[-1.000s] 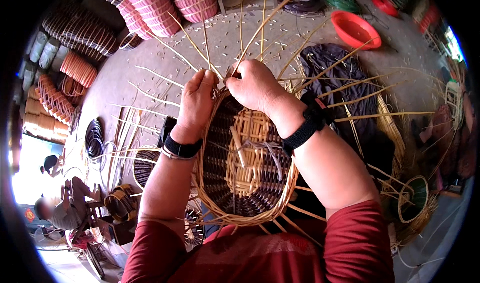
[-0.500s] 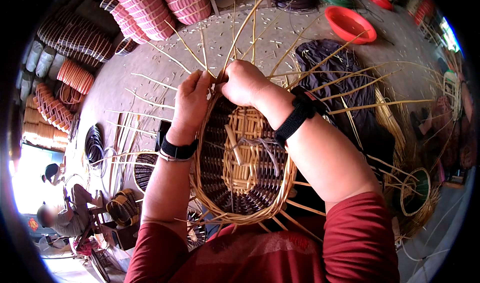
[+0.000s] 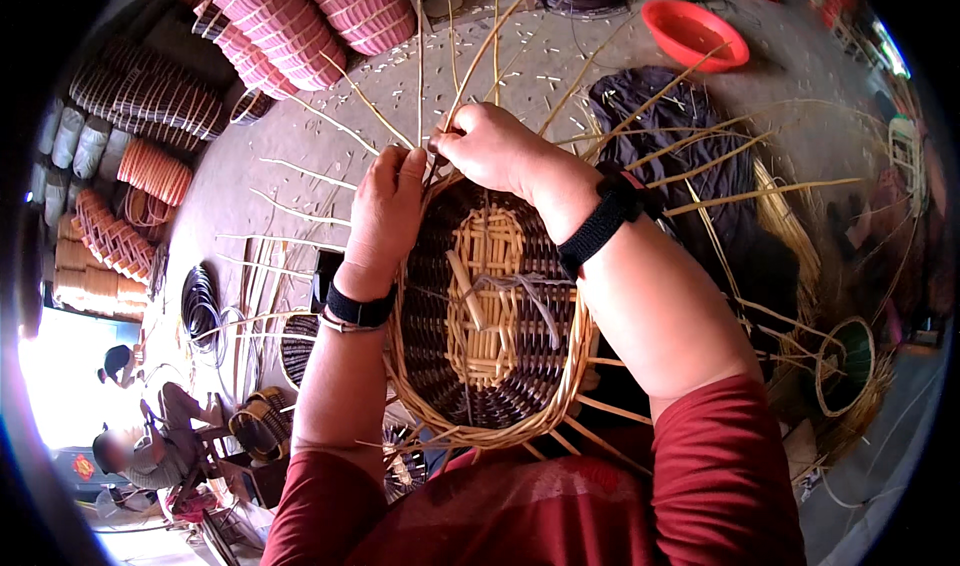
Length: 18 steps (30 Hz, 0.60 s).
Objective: The person weaves thin wood strips into the body of a large basket by hand and trims excess material using shears.
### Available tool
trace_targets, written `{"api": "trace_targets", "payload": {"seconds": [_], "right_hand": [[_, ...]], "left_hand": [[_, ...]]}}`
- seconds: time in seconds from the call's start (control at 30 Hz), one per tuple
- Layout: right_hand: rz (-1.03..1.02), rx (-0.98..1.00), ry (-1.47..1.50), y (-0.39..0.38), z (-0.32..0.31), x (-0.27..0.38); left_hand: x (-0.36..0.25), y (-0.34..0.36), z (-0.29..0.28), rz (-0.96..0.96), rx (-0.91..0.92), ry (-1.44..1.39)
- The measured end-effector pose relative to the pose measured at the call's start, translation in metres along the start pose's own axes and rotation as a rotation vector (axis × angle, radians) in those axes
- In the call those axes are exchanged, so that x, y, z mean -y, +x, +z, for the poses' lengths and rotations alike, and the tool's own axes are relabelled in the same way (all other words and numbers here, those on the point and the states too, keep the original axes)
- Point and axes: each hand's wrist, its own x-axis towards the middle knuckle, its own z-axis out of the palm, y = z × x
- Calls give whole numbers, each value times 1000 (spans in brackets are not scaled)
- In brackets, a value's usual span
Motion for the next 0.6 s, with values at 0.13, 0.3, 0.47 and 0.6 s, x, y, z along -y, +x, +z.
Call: {"api": "trace_targets", "payload": {"seconds": [0.13,0.3,0.47,0.6], "right_hand": [[9,-47,-166,-1,5,4],[64,-11,-77,6,14,-2],[-22,31,4,6,8,-7],[-48,-11,-258,9,-18,0]], "left_hand": [[-10,-3,-2,-25,33,13],[-5,-6,0,-101,79,25],[11,-6,-1,-75,183,20],[18,-7,5,-34,186,-16]]}}
